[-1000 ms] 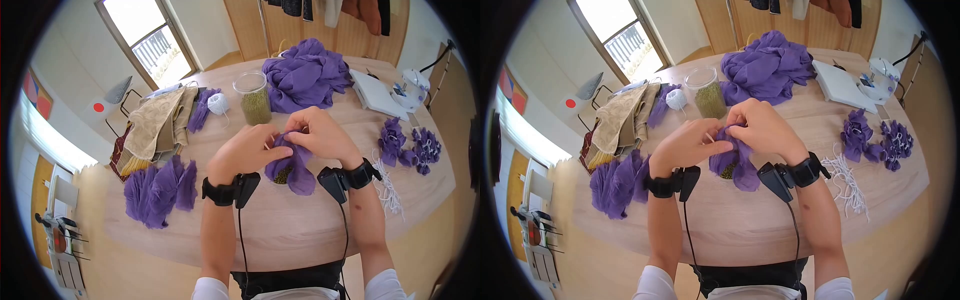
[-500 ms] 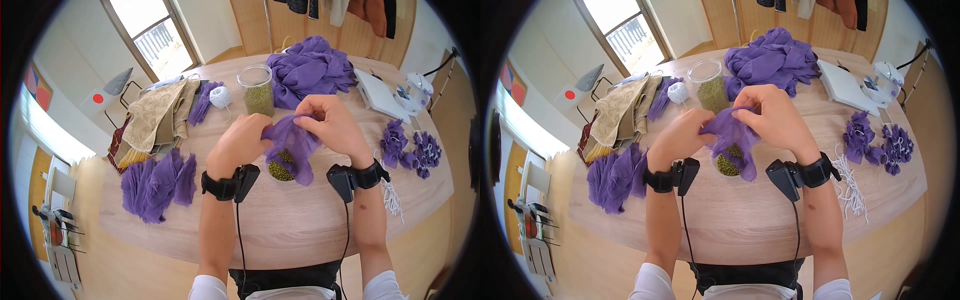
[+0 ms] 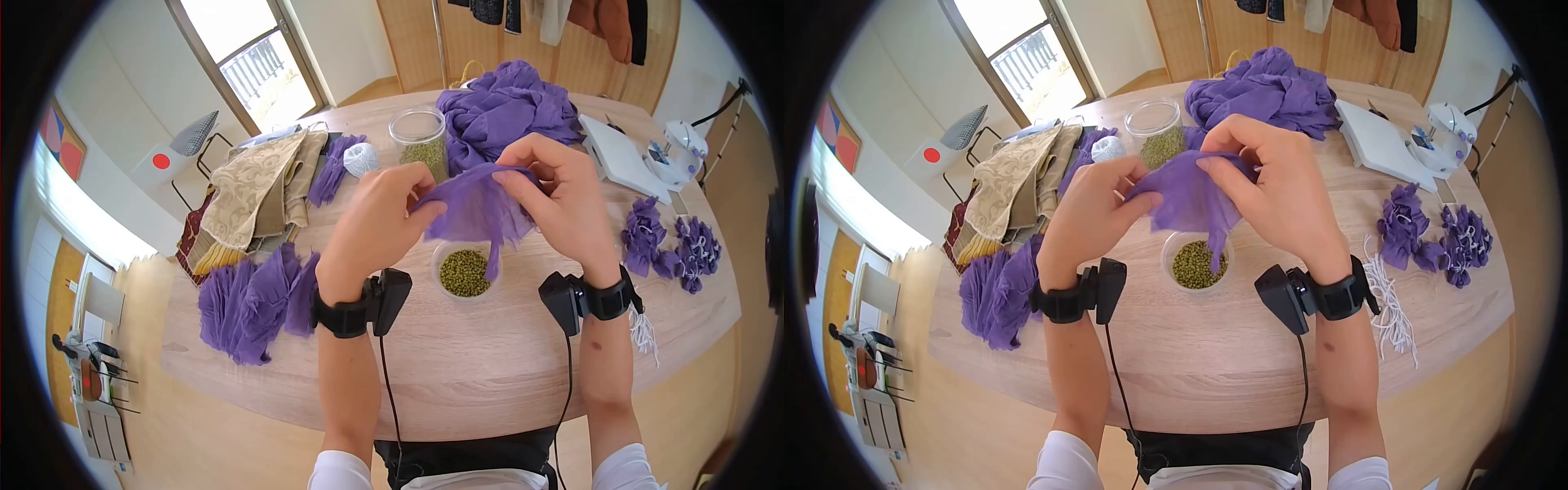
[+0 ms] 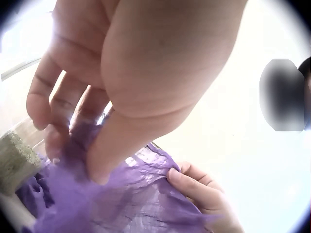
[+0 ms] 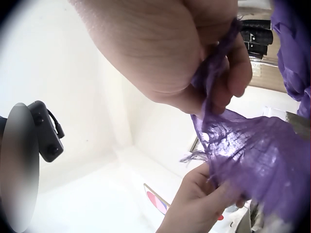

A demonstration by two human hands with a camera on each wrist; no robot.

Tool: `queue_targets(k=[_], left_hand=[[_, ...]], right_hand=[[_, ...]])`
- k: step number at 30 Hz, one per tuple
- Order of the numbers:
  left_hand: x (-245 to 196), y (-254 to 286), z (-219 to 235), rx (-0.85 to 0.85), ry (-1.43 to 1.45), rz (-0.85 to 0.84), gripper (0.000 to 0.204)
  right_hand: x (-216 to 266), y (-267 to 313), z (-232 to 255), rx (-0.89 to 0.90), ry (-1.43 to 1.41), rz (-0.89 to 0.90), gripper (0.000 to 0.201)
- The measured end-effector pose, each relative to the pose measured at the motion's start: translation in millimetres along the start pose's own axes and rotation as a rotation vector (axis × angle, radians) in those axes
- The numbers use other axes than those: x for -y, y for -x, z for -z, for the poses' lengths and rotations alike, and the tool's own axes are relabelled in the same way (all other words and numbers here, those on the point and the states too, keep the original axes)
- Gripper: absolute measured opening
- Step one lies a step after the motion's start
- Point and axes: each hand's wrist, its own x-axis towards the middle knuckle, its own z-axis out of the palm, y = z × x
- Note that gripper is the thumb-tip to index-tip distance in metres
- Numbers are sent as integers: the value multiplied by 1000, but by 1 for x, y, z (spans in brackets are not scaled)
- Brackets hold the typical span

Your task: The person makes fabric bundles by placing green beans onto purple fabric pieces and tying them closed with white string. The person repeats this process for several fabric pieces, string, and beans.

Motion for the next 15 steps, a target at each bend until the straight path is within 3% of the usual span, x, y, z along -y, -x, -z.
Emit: queue_targets(k=[3,6,9,12,15], left_hand=[[3,-1,1,-30,-3,-36,25],[9,-1,-12,-291,90,-370,46],[-5,3,-18,-177,389,-362,68],[-13,0,-24,-96,565,-350,57],[-17,0,-17,43,550,-192,40]], right_hand=[[7,2,1,-28,-13,-10,7],[10,3,0,-33,-81,-5,6],[13,3,-2,26,-188,10,8],[13,5,-5,71,-275,15,8],[12,5,-4,67,-245,56,13]])
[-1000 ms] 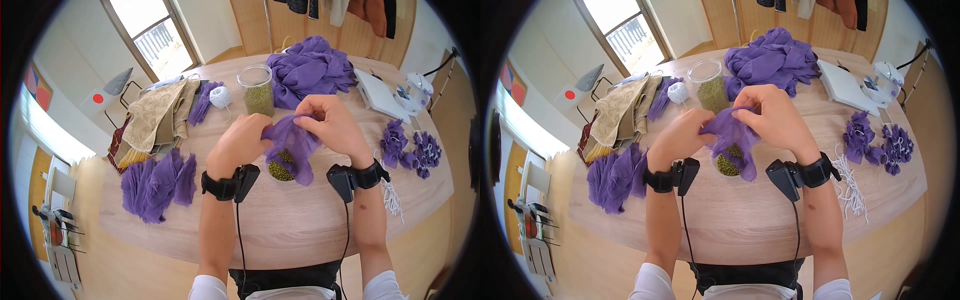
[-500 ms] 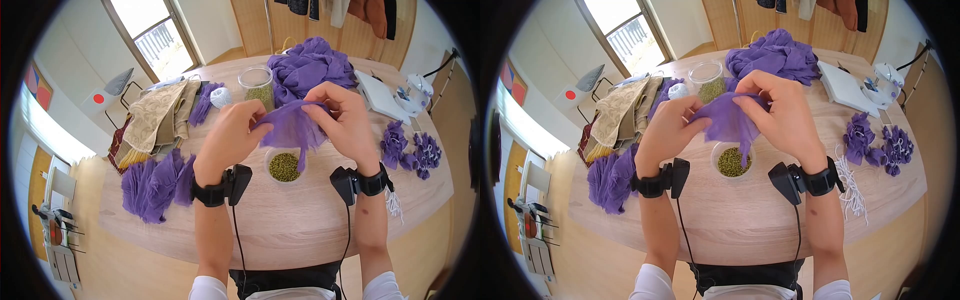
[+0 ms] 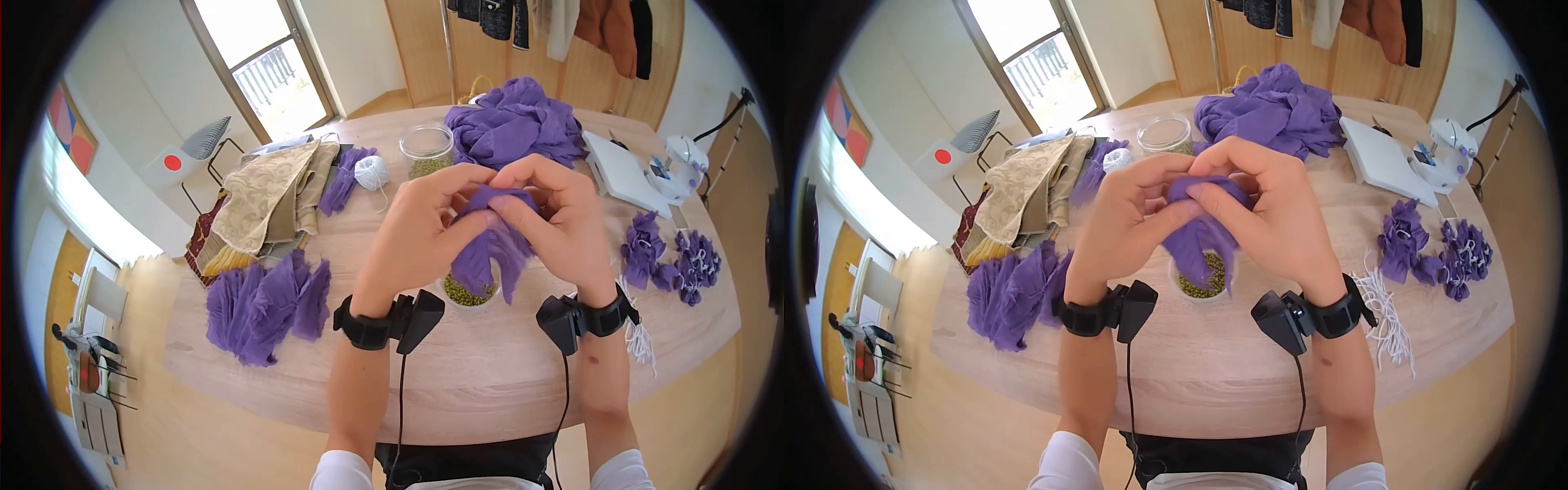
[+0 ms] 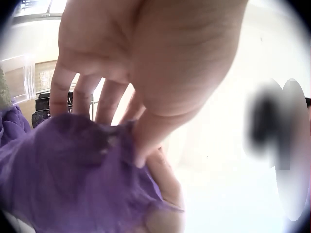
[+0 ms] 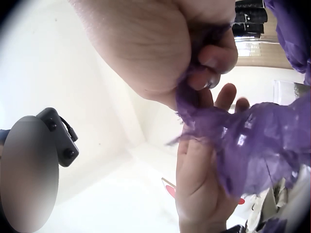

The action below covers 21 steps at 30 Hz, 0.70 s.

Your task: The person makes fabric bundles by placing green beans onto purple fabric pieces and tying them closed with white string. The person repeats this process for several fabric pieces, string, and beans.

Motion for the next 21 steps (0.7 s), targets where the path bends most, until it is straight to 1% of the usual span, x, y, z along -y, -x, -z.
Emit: queue_targets(k=[3,4,7,8,11,14,16,18,19,21], left_hand=[[3,5,11,-153,-135,-7,27],[2,8,15,-234,-87,-30,21],[-5,28,45,-407,-186,48,17],[-8,36,56,-497,-122,142,17],[3,66,95,-793,-139,141,17],[25,113,127,-910,-354,154,19],[40,161,147,-654,-966,373,26],[70,227,161,-513,-1403,295,34],[59,241,156,-534,-1366,393,33],[28,251,139,-575,-1274,590,33]], right_hand=[[13,0,2,-122,7,-77,22],[11,-2,3,-169,-58,-36,31],[16,-2,12,-280,-12,-5,31],[17,-3,14,-320,-7,0,31],[15,-3,22,-301,30,41,31],[14,-2,24,-286,52,33,31],[14,-3,25,-278,69,35,31],[15,-2,26,-273,80,21,31],[15,-2,27,-274,80,18,31],[15,-2,27,-271,88,11,32]])
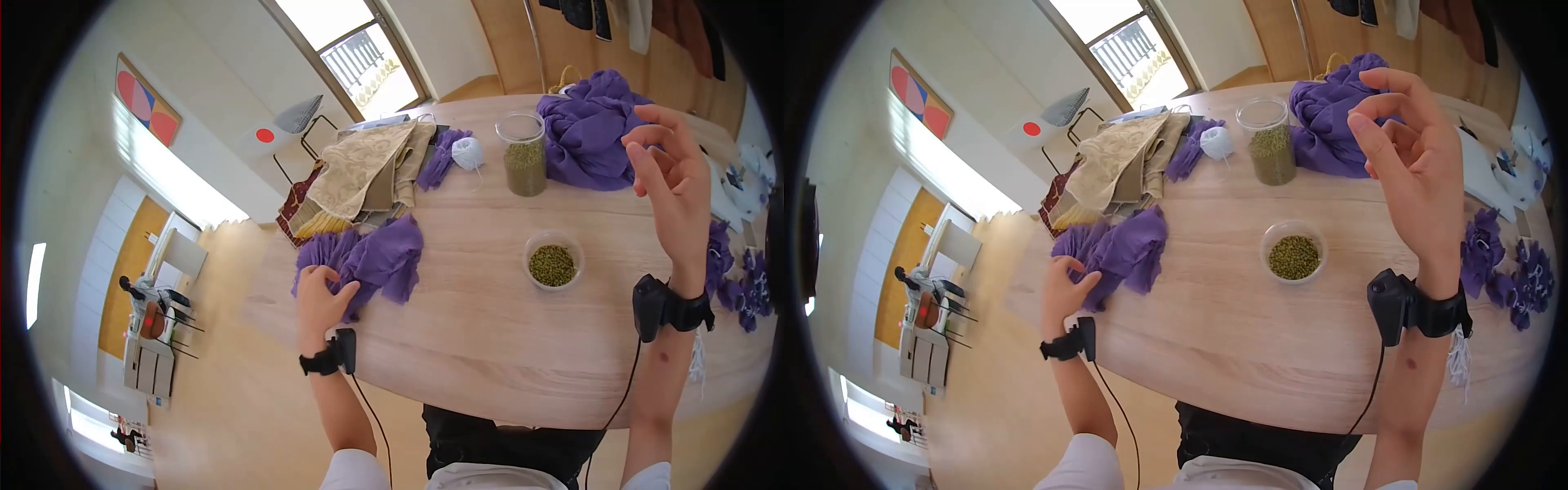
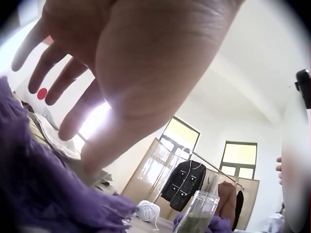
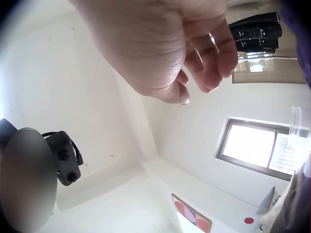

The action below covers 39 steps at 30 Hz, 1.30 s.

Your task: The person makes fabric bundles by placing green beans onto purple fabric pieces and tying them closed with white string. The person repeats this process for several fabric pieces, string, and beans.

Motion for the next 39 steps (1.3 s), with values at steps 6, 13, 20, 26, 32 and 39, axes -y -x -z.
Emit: queue_targets(k=[6,13,20,26,32,39], left_hand=[[-81,-17,42,-110,618,120,21],[-194,-54,52,-232,1184,-306,14],[-250,-60,47,-203,1336,-427,19],[-246,-65,40,-88,1315,-452,16],[-246,-67,36,-109,1308,-455,15],[-258,-73,22,-35,1288,-458,10]], right_hand=[[3,0,7,-13,-20,14,28],[23,4,57,-177,-32,94,23],[23,12,138,-169,424,-84,11],[-44,30,203,237,1060,-237,31],[-100,50,217,533,1269,-294,29],[-37,18,162,296,925,-202,17]])
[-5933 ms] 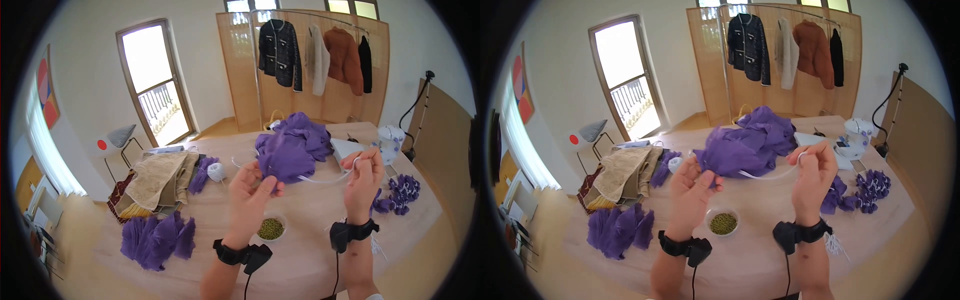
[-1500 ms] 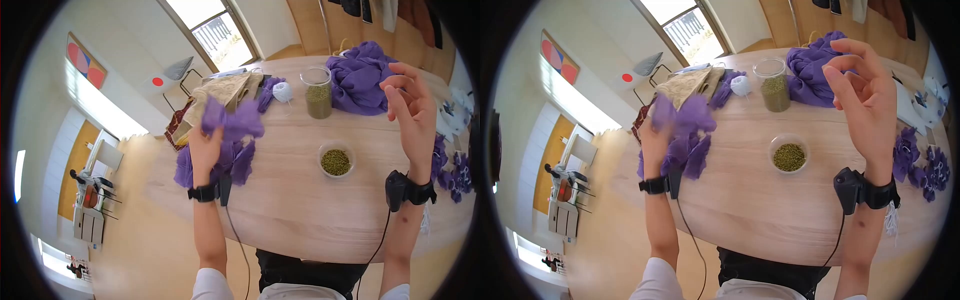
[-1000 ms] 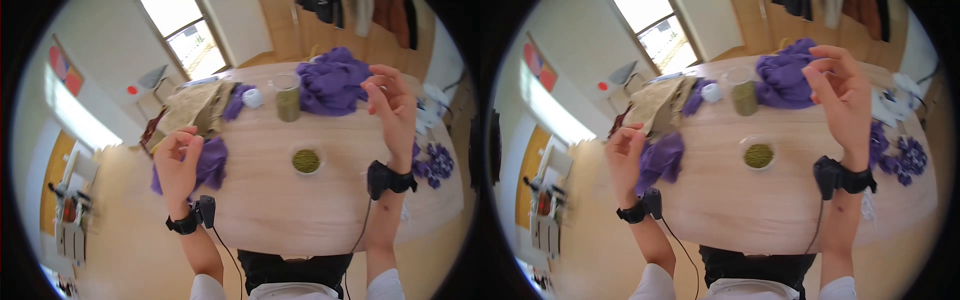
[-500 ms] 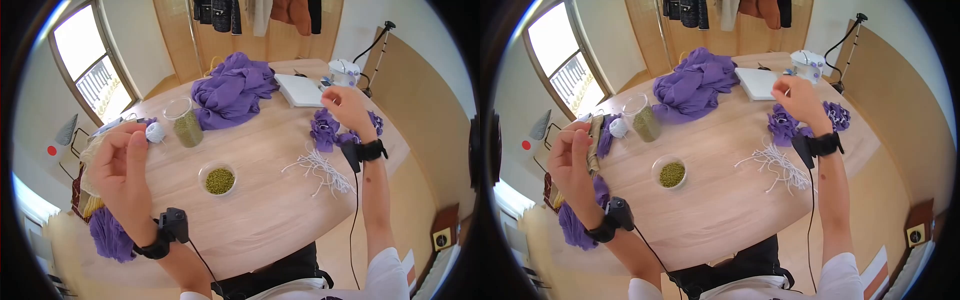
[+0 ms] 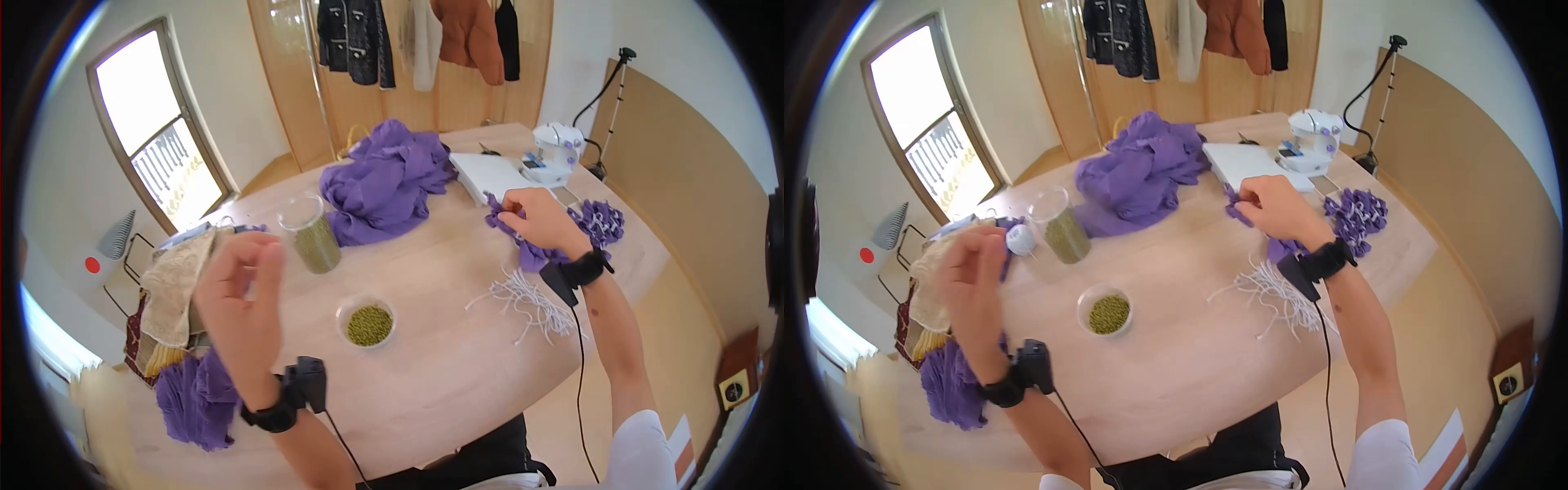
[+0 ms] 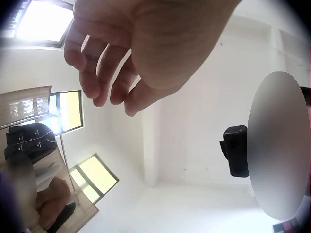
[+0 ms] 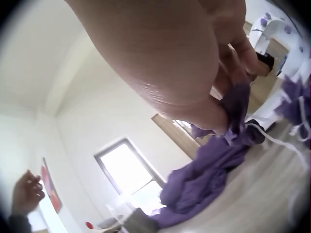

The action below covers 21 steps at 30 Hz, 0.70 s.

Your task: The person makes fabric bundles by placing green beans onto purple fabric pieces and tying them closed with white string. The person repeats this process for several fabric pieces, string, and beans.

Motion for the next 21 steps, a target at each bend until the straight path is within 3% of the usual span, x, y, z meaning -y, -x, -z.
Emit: queue_targets(k=[3,7,10,13,15,17,21], left_hand=[[2,0,-19,131,-83,68,10],[23,4,-46,384,161,253,26],[7,5,-54,390,307,318,31],[16,3,-55,423,478,224,31],[18,0,-50,408,422,216,23],[18,0,-48,377,390,260,21],[18,-2,-47,345,448,284,18]], right_hand=[[50,-12,-2,-14,-468,-23,18],[99,-24,-19,87,-822,150,16],[128,-24,-30,140,-1057,190,14],[138,-27,-41,179,-1209,219,14],[145,-29,-45,127,-1296,134,10],[152,-29,-48,40,-1430,43,23],[154,-23,-52,-184,-1023,361,54]])
